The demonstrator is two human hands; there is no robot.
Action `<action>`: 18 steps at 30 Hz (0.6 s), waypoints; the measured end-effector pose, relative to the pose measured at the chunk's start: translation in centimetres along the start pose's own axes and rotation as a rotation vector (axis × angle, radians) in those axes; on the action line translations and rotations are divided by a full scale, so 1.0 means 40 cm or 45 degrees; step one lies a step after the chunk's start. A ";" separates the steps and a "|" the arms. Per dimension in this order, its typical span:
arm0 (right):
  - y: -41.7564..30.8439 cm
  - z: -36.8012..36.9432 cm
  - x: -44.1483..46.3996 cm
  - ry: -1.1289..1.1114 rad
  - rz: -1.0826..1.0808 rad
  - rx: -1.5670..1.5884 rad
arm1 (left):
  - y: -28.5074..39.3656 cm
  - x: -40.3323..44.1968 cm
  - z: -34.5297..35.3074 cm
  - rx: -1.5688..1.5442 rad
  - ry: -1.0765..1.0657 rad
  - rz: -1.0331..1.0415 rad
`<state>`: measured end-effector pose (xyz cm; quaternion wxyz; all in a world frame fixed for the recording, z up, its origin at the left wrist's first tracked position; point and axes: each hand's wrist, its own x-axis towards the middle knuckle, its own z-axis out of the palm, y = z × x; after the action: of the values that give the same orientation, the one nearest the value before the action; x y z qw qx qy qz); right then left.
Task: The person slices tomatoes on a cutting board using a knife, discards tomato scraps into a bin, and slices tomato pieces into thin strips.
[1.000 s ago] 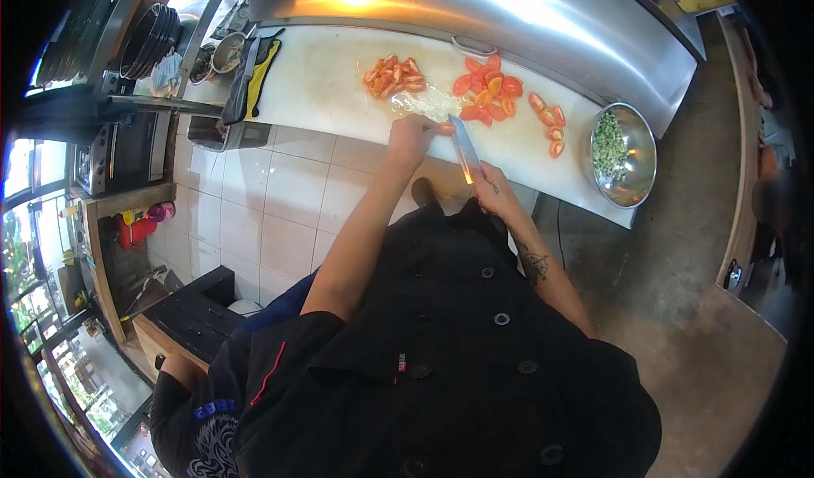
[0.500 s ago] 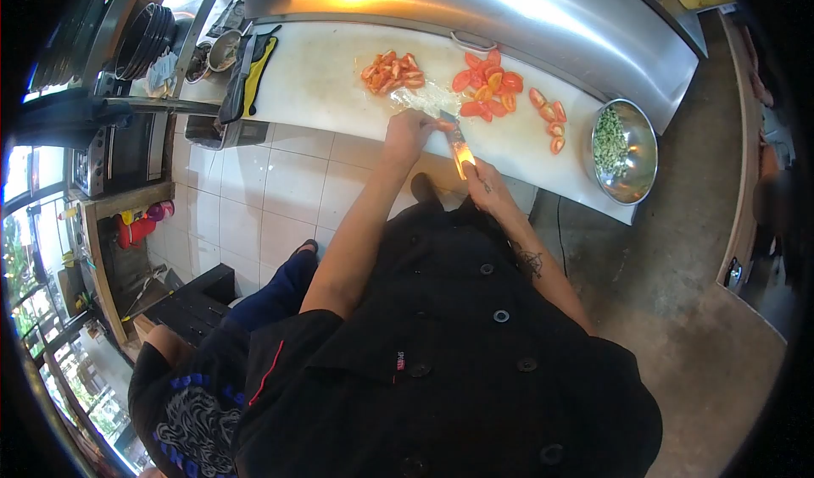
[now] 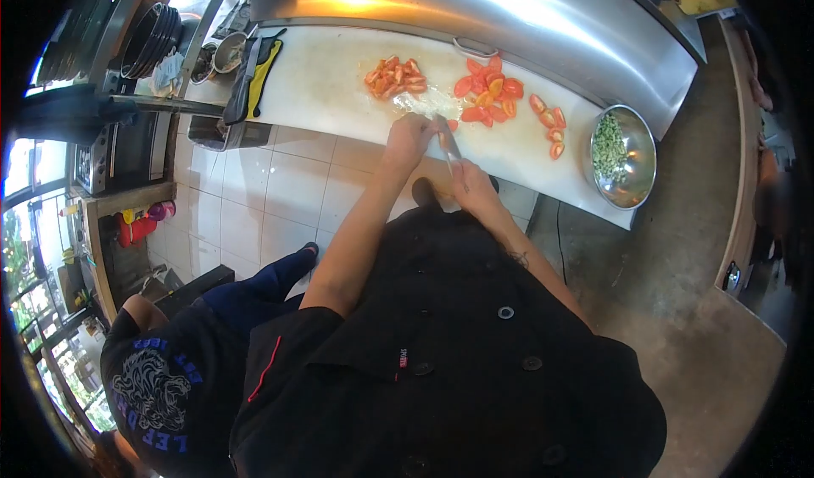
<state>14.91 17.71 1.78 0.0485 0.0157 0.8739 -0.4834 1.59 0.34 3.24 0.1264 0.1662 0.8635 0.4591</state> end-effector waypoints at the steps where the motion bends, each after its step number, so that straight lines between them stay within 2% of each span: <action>1: 0.004 0.003 -0.005 0.009 0.008 -0.003 | -0.008 0.002 0.011 -0.004 -0.010 0.007; 4: 0.023 0.020 -0.025 0.006 0.110 -0.131 | -0.055 0.004 0.042 -0.081 0.080 -0.016; 5: 0.035 0.027 -0.038 0.048 0.048 -0.005 | -0.065 0.013 0.051 -0.027 0.142 -0.017; 7: 0.023 0.003 -0.035 -0.059 0.116 0.180 | -0.036 0.015 0.041 0.023 0.198 -0.017; 8: 0.023 -0.008 -0.034 -0.108 0.156 0.269 | -0.027 0.012 0.034 -0.028 0.157 -0.145; 9: 0.022 -0.006 -0.023 -0.187 0.341 0.347 | -0.004 0.016 0.021 -0.079 0.116 -0.267; 10: 0.025 -0.007 -0.013 -0.266 0.527 0.425 | 0.011 0.014 0.015 -0.079 0.104 -0.254; 13: 0.026 0.001 -0.003 -0.262 0.492 0.444 | 0.015 -0.007 0.003 -0.131 0.133 -0.201; 15: 0.002 -0.009 0.001 -0.304 0.556 0.429 | -0.001 0.003 -0.007 -0.042 0.021 0.025; 18: -0.024 -0.022 0.018 -0.342 0.574 0.424 | -0.028 0.028 -0.024 -0.050 -0.059 0.026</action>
<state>14.06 17.92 2.96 0.2662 0.1530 0.7430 -0.5947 0.02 -0.50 2.73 0.1449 0.1829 0.8495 0.4732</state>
